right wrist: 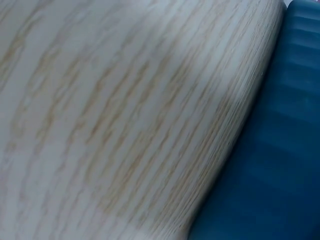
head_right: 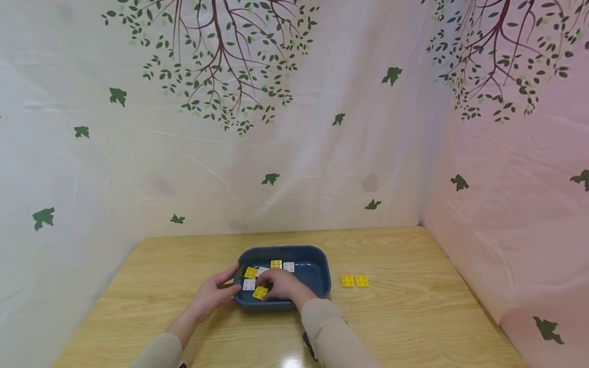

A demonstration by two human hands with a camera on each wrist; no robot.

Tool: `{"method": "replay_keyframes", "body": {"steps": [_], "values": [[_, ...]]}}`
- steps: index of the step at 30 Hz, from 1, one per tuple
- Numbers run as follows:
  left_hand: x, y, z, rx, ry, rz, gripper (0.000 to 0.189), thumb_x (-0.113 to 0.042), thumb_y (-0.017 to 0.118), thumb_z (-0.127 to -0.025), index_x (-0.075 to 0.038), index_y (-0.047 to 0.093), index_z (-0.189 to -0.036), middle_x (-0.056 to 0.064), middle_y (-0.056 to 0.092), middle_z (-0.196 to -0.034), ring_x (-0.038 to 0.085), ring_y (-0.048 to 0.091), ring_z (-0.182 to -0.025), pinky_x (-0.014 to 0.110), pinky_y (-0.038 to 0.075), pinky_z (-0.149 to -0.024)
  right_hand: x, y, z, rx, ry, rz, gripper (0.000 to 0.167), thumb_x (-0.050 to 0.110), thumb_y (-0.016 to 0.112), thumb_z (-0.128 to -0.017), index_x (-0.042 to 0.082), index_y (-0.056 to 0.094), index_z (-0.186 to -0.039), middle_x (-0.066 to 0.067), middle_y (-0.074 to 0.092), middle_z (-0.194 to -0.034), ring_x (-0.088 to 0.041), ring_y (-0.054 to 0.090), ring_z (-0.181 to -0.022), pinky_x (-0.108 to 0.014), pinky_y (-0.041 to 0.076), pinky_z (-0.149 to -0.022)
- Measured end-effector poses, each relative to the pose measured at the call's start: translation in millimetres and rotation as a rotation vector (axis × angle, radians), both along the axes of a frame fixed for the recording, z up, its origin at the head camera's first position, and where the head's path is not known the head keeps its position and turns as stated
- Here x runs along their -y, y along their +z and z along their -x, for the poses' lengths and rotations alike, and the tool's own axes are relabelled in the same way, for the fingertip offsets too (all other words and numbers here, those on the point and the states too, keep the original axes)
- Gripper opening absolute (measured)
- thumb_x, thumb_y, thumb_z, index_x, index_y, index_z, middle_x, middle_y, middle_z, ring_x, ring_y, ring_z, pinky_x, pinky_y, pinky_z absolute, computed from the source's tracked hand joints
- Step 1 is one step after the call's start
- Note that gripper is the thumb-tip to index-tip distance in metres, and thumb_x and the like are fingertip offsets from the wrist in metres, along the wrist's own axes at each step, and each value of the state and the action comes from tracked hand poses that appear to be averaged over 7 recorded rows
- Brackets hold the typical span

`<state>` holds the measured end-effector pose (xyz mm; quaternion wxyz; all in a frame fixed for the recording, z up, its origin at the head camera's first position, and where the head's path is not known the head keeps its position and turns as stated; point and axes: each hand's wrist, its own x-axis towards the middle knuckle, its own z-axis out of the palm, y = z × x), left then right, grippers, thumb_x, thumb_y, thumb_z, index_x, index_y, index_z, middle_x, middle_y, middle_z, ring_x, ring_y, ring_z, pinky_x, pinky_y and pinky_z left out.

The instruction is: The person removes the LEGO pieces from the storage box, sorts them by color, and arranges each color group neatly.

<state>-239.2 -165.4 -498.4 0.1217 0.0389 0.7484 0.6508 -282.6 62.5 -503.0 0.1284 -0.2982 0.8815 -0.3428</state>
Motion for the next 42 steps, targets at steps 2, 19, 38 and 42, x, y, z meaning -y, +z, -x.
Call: {"method": "replay_keyframes", "body": {"steps": [2,19,38,42], "values": [[-0.2,-0.2,-0.5,0.0,0.003,0.003,0.065,-0.008,0.069,-0.093,-0.011,0.042,-0.151,0.026,0.033,-0.154,0.04,0.053,-0.125,0.041,0.057,-0.087,0,-0.1,-0.3,-0.002,0.003,0.003,0.036,0.004,0.084,-0.076,0.009,0.072,-0.11,-0.001,0.071,-0.108,-0.015,0.063,-0.099,-0.025,0.054,-0.082],[-3.3,-0.2,-8.8,-0.019,0.01,0.017,0.064,-0.007,0.068,-0.093,-0.01,0.042,-0.151,0.026,0.033,-0.154,0.042,0.052,-0.125,0.04,0.057,-0.086,-2,0.5,-7.6,-0.066,0.038,-0.019,0.036,0.005,0.084,-0.076,0.008,0.074,-0.11,-0.002,0.07,-0.107,-0.011,0.061,-0.094,-0.023,0.052,-0.078],[-1.0,0.3,-7.4,-0.01,-0.002,-0.009,0.066,-0.009,0.07,-0.092,-0.01,0.041,-0.151,0.027,0.033,-0.154,0.039,0.054,-0.123,0.041,0.057,-0.087,-17,7.9,-3.4,-0.016,-0.035,0.14,0.035,0.01,0.077,-0.085,0.014,0.072,-0.119,0.005,0.063,-0.107,-0.015,0.061,-0.092,-0.024,0.054,-0.081],[-0.7,-0.6,-5.5,-0.011,0.005,-0.02,0.066,-0.007,0.07,-0.092,-0.009,0.041,-0.151,0.028,0.033,-0.153,0.039,0.056,-0.121,0.043,0.057,-0.086,-24,15.0,-3.3,0.008,-0.061,0.173,0.036,0.01,0.077,-0.086,0.016,0.072,-0.12,0.004,0.062,-0.109,-0.02,0.06,-0.097,-0.028,0.055,-0.085]]}}
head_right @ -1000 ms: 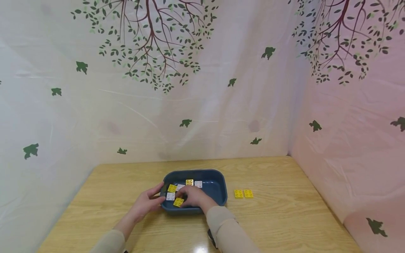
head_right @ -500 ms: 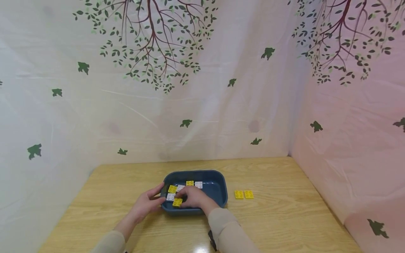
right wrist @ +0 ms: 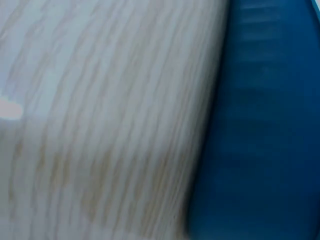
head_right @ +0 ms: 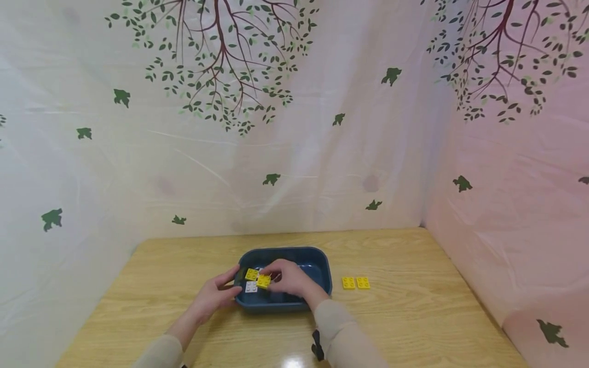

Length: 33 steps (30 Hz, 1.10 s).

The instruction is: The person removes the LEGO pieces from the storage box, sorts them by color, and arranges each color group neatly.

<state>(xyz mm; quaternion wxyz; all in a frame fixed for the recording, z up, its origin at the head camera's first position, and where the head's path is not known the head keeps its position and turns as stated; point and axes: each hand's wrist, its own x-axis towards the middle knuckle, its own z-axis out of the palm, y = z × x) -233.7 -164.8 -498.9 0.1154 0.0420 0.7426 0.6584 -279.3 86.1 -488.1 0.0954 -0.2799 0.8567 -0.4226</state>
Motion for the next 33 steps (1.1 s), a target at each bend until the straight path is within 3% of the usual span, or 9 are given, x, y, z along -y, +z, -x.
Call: {"method": "replay_keyframes", "body": {"steps": [8,15,25,33], "values": [[-0.8,0.6,1.6,0.012,0.017,0.012,0.066,-0.005,0.071,-0.09,-0.009,0.043,-0.15,0.029,0.033,-0.153,0.039,0.057,-0.12,0.043,0.058,-0.084,-22,12.0,-1.9,-0.035,-0.017,-0.005,0.037,0.01,0.076,-0.087,0.016,0.07,-0.122,0.004,0.064,-0.116,-0.015,0.061,-0.098,-0.03,0.054,-0.09],[-0.6,0.7,4.0,0.012,0.02,0.015,0.066,-0.004,0.071,-0.09,-0.008,0.043,-0.15,0.029,0.034,-0.152,0.038,0.058,-0.118,0.042,0.058,-0.083,-47,23.7,-0.9,-0.129,-0.001,-0.001,0.038,0.008,0.077,-0.085,0.011,0.069,-0.122,-0.001,0.067,-0.116,-0.018,0.063,-0.097,-0.03,0.055,-0.088],[0.4,2.4,5.8,0.015,0.02,0.013,0.066,-0.003,0.071,-0.09,-0.007,0.043,-0.149,0.03,0.034,-0.152,0.034,0.06,-0.113,0.043,0.058,-0.084,-81,36.3,-3.8,-0.071,-0.014,0.016,0.04,0.008,0.073,-0.089,0.008,0.065,-0.128,-0.005,0.064,-0.122,-0.02,0.062,-0.105,-0.037,0.053,-0.095],[1.5,1.6,6.4,0.008,0.005,0.014,0.066,-0.003,0.07,-0.09,-0.007,0.042,-0.15,0.03,0.033,-0.153,0.037,0.059,-0.116,0.046,0.057,-0.085,-116,38.5,-8.5,-0.049,-0.108,0.031,0.042,0.01,0.072,-0.09,0.009,0.063,-0.131,-0.008,0.062,-0.125,-0.025,0.06,-0.108,-0.039,0.053,-0.096]]}}
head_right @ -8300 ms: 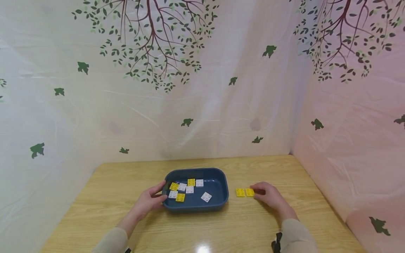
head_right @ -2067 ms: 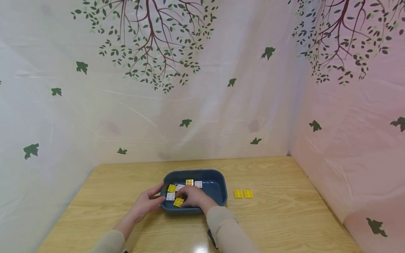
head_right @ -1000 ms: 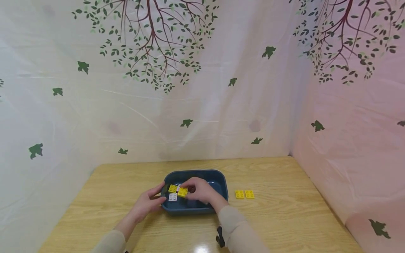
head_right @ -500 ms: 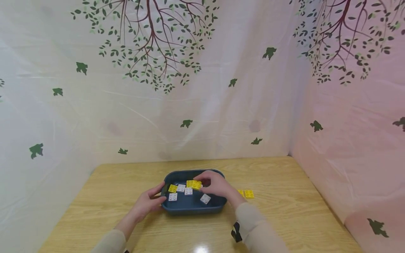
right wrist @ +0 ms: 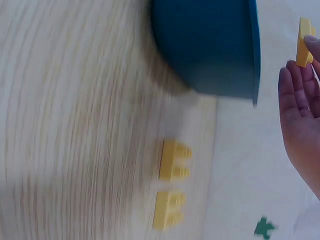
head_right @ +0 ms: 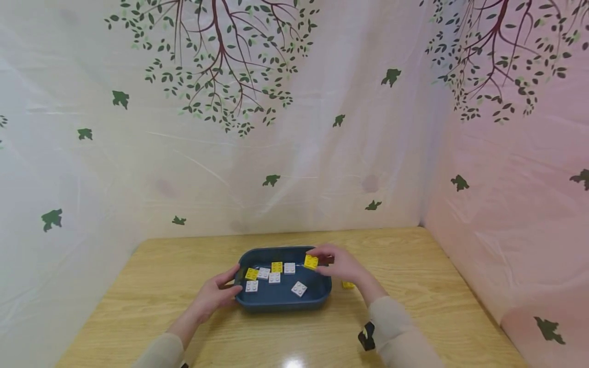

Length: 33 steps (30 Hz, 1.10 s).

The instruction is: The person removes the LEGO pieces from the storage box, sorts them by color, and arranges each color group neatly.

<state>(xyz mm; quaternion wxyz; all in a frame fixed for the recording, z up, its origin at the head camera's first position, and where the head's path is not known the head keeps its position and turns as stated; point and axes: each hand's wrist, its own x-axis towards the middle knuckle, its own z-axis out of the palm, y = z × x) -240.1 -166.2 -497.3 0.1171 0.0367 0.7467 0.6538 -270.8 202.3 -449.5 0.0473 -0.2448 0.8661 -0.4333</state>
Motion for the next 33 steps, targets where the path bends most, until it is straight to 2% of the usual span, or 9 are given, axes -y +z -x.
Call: {"method": "replay_keyframes", "body": {"steps": [6,13,17,24,29,33], "values": [[0.2,-3.0,2.1,-0.002,-0.018,-0.012,0.066,-0.002,0.069,-0.091,-0.005,0.041,-0.15,0.03,0.031,-0.153,0.038,0.058,-0.118,0.043,0.057,-0.084,-39,-3.3,-1.9,-0.007,-0.055,0.042,0.042,0.012,0.072,-0.091,0.004,0.062,-0.131,-0.015,0.06,-0.129,-0.033,0.058,-0.114,-0.043,0.05,-0.099],[0.4,-4.0,3.6,-0.032,-0.03,-0.001,0.064,-0.002,0.068,-0.092,-0.005,0.041,-0.15,0.027,0.034,-0.153,0.046,0.051,-0.125,0.043,0.057,-0.085,-87,-14.2,-8.1,-0.046,-0.096,0.065,0.041,0.009,0.07,-0.092,-0.001,0.061,-0.13,-0.022,0.059,-0.13,-0.025,0.059,-0.114,-0.021,0.049,-0.095],[0.9,-2.7,4.1,-0.038,-0.035,-0.002,0.064,-0.003,0.067,-0.093,-0.004,0.04,-0.15,0.028,0.033,-0.153,0.047,0.049,-0.126,0.042,0.057,-0.085,-108,-21.2,-13.1,-0.054,-0.149,0.034,0.039,0.008,0.07,-0.092,-0.001,0.063,-0.128,-0.022,0.059,-0.131,-0.018,0.059,-0.113,-0.016,0.047,-0.092],[1.6,-1.0,3.5,-0.033,-0.037,0.001,0.065,-0.005,0.068,-0.093,-0.006,0.04,-0.151,0.027,0.033,-0.154,0.046,0.049,-0.127,0.044,0.057,-0.085,-133,-35.1,-18.6,-0.06,-0.204,-0.046,0.034,0.003,0.07,-0.09,-0.001,0.066,-0.123,-0.021,0.063,-0.124,-0.023,0.061,-0.11,-0.021,0.05,-0.091],[1.7,-1.1,3.0,-0.034,-0.035,0.01,0.065,-0.004,0.068,-0.093,-0.006,0.04,-0.151,0.027,0.033,-0.154,0.047,0.049,-0.127,0.044,0.057,-0.085,-144,-43.4,-22.7,-0.022,-0.206,-0.106,0.033,0.004,0.071,-0.089,0.0,0.067,-0.121,-0.02,0.064,-0.122,-0.029,0.061,-0.109,-0.027,0.052,-0.091],[1.5,-1.9,3.4,-0.037,-0.039,0.004,0.064,-0.003,0.067,-0.093,-0.005,0.04,-0.151,0.027,0.033,-0.154,0.047,0.048,-0.127,0.044,0.057,-0.085,-150,-50.1,-26.2,0.03,-0.225,-0.102,0.032,0.003,0.071,-0.087,0.001,0.068,-0.119,-0.019,0.065,-0.12,-0.031,0.061,-0.108,-0.032,0.052,-0.092]]}}
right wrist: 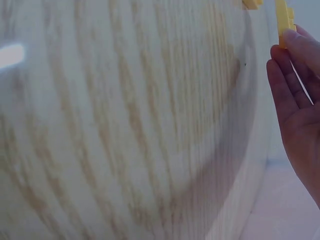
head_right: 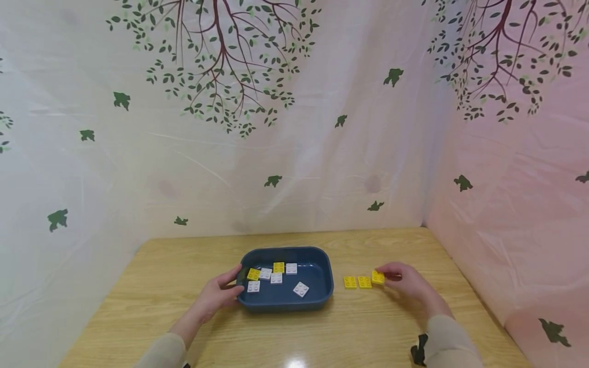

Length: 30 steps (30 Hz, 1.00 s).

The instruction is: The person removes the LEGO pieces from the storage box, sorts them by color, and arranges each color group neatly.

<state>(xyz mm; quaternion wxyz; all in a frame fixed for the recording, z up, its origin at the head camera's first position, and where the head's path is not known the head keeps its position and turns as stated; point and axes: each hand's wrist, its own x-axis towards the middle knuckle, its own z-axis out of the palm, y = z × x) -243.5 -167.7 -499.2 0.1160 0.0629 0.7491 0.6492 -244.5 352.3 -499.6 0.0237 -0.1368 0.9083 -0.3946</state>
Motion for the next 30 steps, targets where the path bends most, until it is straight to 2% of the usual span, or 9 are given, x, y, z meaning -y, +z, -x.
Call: {"method": "replay_keyframes", "body": {"steps": [4,6,10,16,21,26,30], "values": [[-0.4,0.0,-0.9,-0.001,0.0,-0.005,0.064,-0.003,0.067,-0.093,-0.005,0.039,-0.151,0.028,0.032,-0.154,0.047,0.049,-0.127,0.043,0.057,-0.085,-4,-3.8,-2.3,0.045,-0.011,0.001,0.033,0.005,0.073,-0.086,0.002,0.069,-0.118,-0.02,0.064,-0.121,-0.031,0.06,-0.108,-0.039,0.052,-0.093],[-0.6,0.5,-1.8,0.001,0.003,-0.005,0.064,-0.003,0.067,-0.093,-0.005,0.04,-0.151,0.027,0.032,-0.154,0.047,0.049,-0.127,0.043,0.057,-0.086,-5,-4.9,-2.4,0.037,0.01,-0.028,0.033,0.005,0.073,-0.086,0.001,0.069,-0.118,-0.021,0.064,-0.121,-0.031,0.061,-0.108,-0.038,0.052,-0.093],[-1.2,0.6,-2.9,0.002,0.009,-0.001,0.064,-0.003,0.066,-0.093,-0.006,0.04,-0.151,0.027,0.032,-0.154,0.047,0.049,-0.127,0.044,0.057,-0.085,-5,-6.5,-2.8,0.014,0.03,-0.062,0.031,0.004,0.073,-0.086,-0.001,0.07,-0.117,-0.021,0.065,-0.12,-0.031,0.059,-0.11,-0.028,0.05,-0.091],[-1.7,-0.9,-3.6,-0.002,0.015,0.012,0.064,-0.003,0.067,-0.093,-0.006,0.04,-0.151,0.027,0.032,-0.154,0.047,0.049,-0.127,0.043,0.057,-0.085,-1,-8.9,-4.6,0.055,-0.033,-0.034,0.03,0.002,0.073,-0.085,0.002,0.071,-0.115,-0.02,0.064,-0.121,-0.037,0.056,-0.113,-0.048,0.046,-0.098],[-2.1,-1.1,-4.5,0.002,0.015,0.012,0.065,-0.005,0.068,-0.092,-0.006,0.04,-0.151,0.027,0.032,-0.154,0.046,0.049,-0.127,0.043,0.057,-0.086,2,-10.0,-7.9,0.074,-0.064,-0.002,0.029,0.002,0.072,-0.086,0.001,0.071,-0.115,-0.021,0.063,-0.122,-0.038,0.056,-0.114,-0.051,0.044,-0.099],[-3.1,-0.1,-6.1,0.009,0.02,0.008,0.064,-0.004,0.067,-0.093,-0.007,0.04,-0.151,0.026,0.032,-0.154,0.045,0.05,-0.126,0.043,0.057,-0.086,2,-12.1,-8.0,0.075,-0.081,0.034,0.03,0.001,0.071,-0.086,0.0,0.07,-0.116,-0.024,0.061,-0.125,-0.044,0.051,-0.119,-0.06,0.037,-0.103],[-3.3,-0.5,-6.9,0.009,0.022,0.007,0.065,-0.003,0.067,-0.092,-0.006,0.04,-0.151,0.027,0.032,-0.154,0.046,0.05,-0.126,0.044,0.057,-0.085,1,-15.5,-6.1,0.091,-0.098,0.052,0.03,0.0,0.07,-0.087,0.001,0.07,-0.117,-0.022,0.061,-0.127,-0.041,0.051,-0.12,-0.058,0.037,-0.105]]}}
